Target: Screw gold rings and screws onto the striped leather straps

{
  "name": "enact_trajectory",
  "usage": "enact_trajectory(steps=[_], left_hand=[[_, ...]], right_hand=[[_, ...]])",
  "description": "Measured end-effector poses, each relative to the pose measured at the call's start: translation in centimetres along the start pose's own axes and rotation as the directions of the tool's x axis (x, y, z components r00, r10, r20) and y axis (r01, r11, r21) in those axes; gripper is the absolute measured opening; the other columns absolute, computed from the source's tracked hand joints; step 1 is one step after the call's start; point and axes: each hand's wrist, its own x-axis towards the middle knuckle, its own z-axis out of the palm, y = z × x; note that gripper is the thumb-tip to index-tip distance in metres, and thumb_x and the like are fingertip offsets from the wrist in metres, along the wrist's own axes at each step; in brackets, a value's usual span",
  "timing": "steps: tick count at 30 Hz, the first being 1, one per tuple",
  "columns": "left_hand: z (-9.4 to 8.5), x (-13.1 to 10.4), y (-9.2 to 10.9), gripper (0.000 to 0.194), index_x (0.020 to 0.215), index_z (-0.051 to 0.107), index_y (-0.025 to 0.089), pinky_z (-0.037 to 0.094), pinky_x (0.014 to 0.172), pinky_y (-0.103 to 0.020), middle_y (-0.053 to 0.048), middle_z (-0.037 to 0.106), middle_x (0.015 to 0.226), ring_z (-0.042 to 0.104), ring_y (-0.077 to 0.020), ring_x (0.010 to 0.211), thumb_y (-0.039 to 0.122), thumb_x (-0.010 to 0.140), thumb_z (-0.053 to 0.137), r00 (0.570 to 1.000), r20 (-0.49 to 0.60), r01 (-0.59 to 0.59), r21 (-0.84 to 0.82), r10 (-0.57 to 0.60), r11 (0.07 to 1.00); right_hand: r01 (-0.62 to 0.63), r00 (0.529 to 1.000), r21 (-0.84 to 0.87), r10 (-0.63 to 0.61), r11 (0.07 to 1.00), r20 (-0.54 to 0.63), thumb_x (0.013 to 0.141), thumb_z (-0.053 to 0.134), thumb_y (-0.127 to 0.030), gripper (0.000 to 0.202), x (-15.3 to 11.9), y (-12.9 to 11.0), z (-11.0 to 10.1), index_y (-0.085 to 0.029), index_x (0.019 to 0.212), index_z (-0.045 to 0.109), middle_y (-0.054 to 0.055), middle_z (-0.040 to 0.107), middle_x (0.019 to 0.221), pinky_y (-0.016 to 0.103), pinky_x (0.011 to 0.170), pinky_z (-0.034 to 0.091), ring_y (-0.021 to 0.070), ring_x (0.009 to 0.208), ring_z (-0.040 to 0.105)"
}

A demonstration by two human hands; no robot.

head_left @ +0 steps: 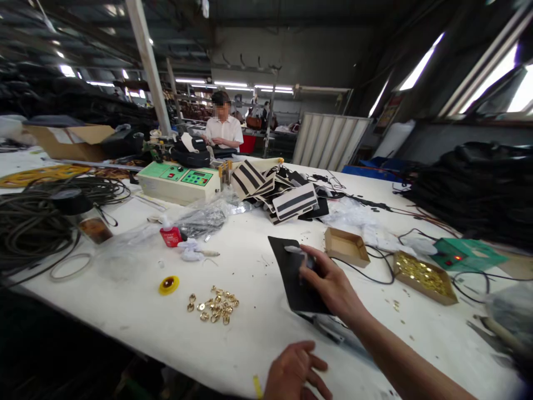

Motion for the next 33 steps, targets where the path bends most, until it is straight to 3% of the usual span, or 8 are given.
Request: enact_trajectory(steps=[3,6,8,10,13,16,23,33], left_hand=[[-2.2,-2.8,2.6,0.078,0.132,0.067,0.016,0.06,0.072,-0.033,-0.018,0.073,0.123,0.072,-0.0275,0.1,0.076,0.083,0.068,0.972,-0.171,-0.201,-0.242,0.162,0.949],[-4.6,-6.4,4.4,0.061,0.123,0.073,0.015,0.059,0.083,-0.036,-0.015,0.077,0.117,0.074,-0.028,0.1,0.062,0.084,0.075,0.934,-0.331,-0.229,-0.261,0.136,0.938],[-6.0,-8.6,4.5,0.053,0.112,0.076,0.012,0.06,0.083,-0.037,-0.013,0.08,0.102,0.076,-0.0274,0.091,0.053,0.079,0.084,0.888,-0.453,-0.19,-0.194,0.084,0.962],[-7.3,-10.4,3.8,0.05,0.106,0.077,0.012,0.06,0.079,-0.037,-0.012,0.081,0.094,0.076,-0.0267,0.082,0.051,0.077,0.086,0.84,-0.537,-0.157,-0.098,0.08,0.983],[-8.9,-12.8,2.6,0.048,0.102,0.08,0.014,0.059,0.078,-0.035,-0.01,0.081,0.094,0.076,-0.0276,0.085,0.056,0.079,0.082,0.761,-0.603,-0.144,0.202,0.239,0.969],[-9.9,-14.5,2.3,0.042,0.095,0.082,0.015,0.058,0.079,-0.031,-0.008,0.081,0.09,0.075,-0.0284,0.091,0.054,0.079,0.082,0.71,-0.589,-0.112,0.448,0.386,0.887],[-10.3,-15.5,3.8,0.052,0.107,0.079,0.01,0.06,0.074,-0.035,-0.011,0.082,0.088,0.076,-0.0254,0.074,0.051,0.076,0.087,0.805,-0.569,-0.126,0.109,0.166,0.986],[-9.9,-15.8,4.4,0.045,0.112,0.077,0.01,0.061,0.08,-0.035,-0.011,0.083,0.095,0.078,-0.0252,0.081,0.043,0.081,0.085,0.762,-0.606,-0.211,0.101,0.228,0.972]], right_hand=[[0.252,0.967,-0.135,-0.244,0.958,0.075,0.096,0.065,-0.032,0.048,-9.1,-0.7,2.5,-0.039,0.143,0.06,0.004,0.075,0.106,0.033,0.077,0.059,0.0221,0.088,0.072],[0.506,0.85,-0.147,-0.462,0.85,0.255,0.099,0.062,-0.035,0.062,-16.3,0.4,6.6,-0.042,0.157,0.042,0.006,0.076,0.098,0.035,0.069,0.06,0.0242,0.081,0.072],[0.644,0.719,-0.048,-0.582,0.764,0.38,0.101,0.059,-0.041,0.069,-19.0,0.8,8.8,-0.039,0.163,0.03,0.005,0.077,0.089,0.034,0.061,0.057,0.0233,0.069,0.071],[0.667,0.653,0.023,-0.599,0.745,0.464,0.1,0.062,-0.045,0.068,-19.9,0.3,10.0,-0.037,0.162,0.034,0.003,0.077,0.083,0.032,0.058,0.055,0.0216,0.063,0.07],[0.452,0.799,-0.03,-0.39,0.892,0.457,0.096,0.071,-0.043,0.044,-17.8,-1.3,10.2,-0.034,0.139,0.064,0.001,0.078,0.082,0.03,0.065,0.057,0.0195,0.067,0.073],[0.254,0.937,-0.104,-0.218,0.962,0.274,0.096,0.069,-0.043,0.023,-12.6,-1.8,11.1,-0.027,0.108,0.079,0.004,0.078,0.086,0.031,0.07,0.058,0.0197,0.073,0.073],[0.241,0.941,-0.351,-0.129,0.905,0.312,0.094,0.069,-0.028,0.021,-1.9,1.9,16.7,-0.024,0.112,0.08,0.005,0.074,0.109,0.029,0.079,0.054,0.0159,0.081,0.07],[0.234,0.942,-0.309,-0.136,0.922,0.307,0.091,0.069,-0.028,0.017,-1.4,3.9,17.7,-0.025,0.102,0.081,0.005,0.073,0.102,0.031,0.082,0.049,0.0186,0.086,0.066]])
